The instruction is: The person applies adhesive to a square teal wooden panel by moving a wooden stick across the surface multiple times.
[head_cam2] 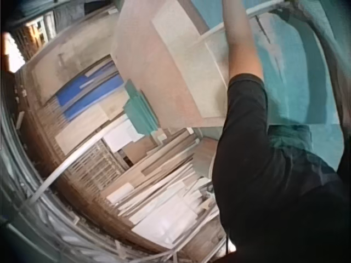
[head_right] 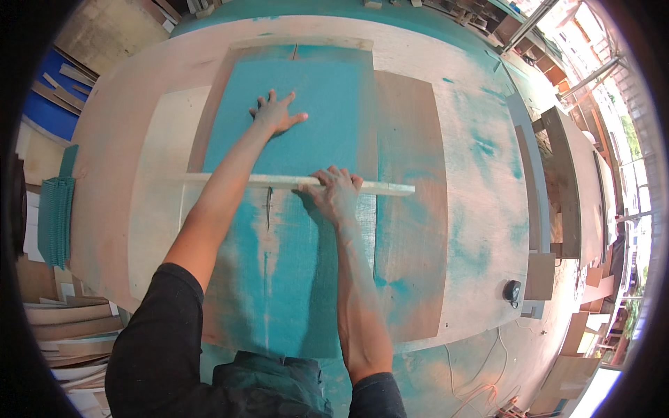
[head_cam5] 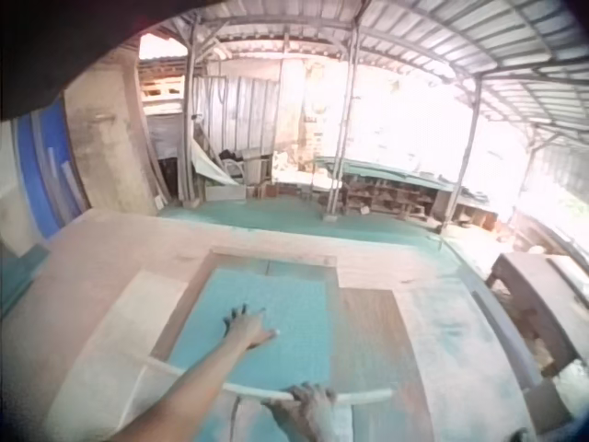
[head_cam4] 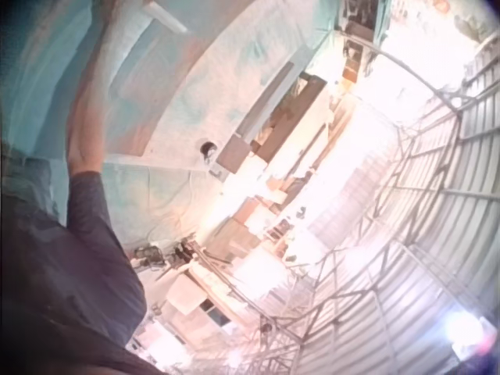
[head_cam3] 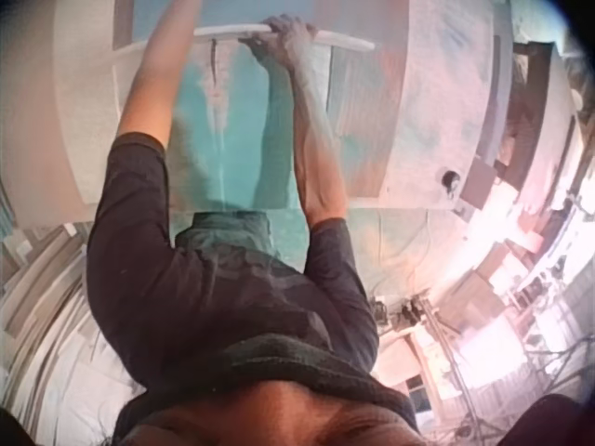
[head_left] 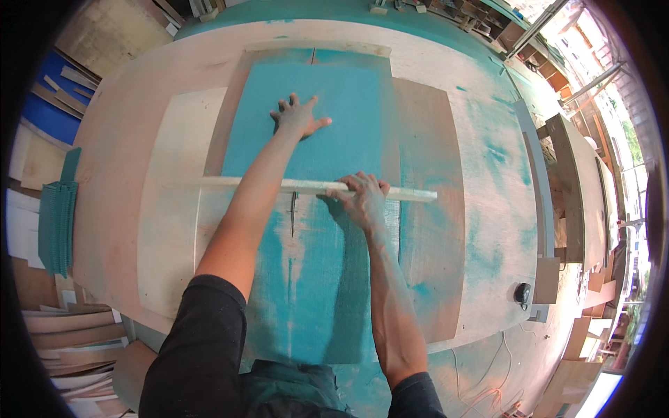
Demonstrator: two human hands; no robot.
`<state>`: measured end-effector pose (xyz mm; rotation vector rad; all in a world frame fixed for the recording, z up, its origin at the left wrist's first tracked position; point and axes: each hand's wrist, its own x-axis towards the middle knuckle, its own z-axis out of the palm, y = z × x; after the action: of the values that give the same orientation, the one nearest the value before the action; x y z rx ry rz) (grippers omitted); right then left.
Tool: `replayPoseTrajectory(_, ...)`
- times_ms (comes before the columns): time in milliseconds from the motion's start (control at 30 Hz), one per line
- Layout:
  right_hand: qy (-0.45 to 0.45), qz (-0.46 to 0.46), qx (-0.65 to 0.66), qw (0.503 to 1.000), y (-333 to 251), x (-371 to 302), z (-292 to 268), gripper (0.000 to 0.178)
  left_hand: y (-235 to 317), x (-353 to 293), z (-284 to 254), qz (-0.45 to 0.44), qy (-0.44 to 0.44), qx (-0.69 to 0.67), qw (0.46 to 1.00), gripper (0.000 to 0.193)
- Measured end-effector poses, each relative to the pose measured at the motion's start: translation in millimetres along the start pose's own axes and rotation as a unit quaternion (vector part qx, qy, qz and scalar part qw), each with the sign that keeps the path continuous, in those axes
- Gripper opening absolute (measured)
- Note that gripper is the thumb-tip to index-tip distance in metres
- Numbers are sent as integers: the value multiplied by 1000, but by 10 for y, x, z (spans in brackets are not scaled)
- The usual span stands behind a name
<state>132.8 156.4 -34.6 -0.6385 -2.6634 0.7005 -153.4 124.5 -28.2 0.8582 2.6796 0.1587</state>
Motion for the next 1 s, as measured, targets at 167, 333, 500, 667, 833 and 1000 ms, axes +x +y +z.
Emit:
replayPoseTrajectory(167, 3, -12, -16, 1000, -298, -894, -154, 37, -101, -937, 171, -7, 0, 16, 1000, 98)
replayPoseTrajectory(333, 8, 2, -16, 1000, -592, -2023, -333, 38, -121, -2091, 388, -5, -18, 22, 1000, 99)
replayPoseTrajectory(500, 19, -1, 3, 1000, -889, -3206, -494, 38, -196, -3297, 635, -4, -37, 21, 999, 101)
replayPoseTrajectory(667, 17, 1, 18, 1000, -1145, -4151, -635, 36, -259, -4243, 889, -3, -37, 17, 999, 99)
replayPoseTrajectory(833, -1, 2, 13, 1000, -1257, -4789, -710, 39, -310, -4843, 1092, -4, -31, 3, 1000, 99)
replayPoseTrajectory(1000, -15, 20, 18, 1000, -1327, -5050, -801, 40, -271, -5109, 1196, 0, -28, -7, 1000, 99)
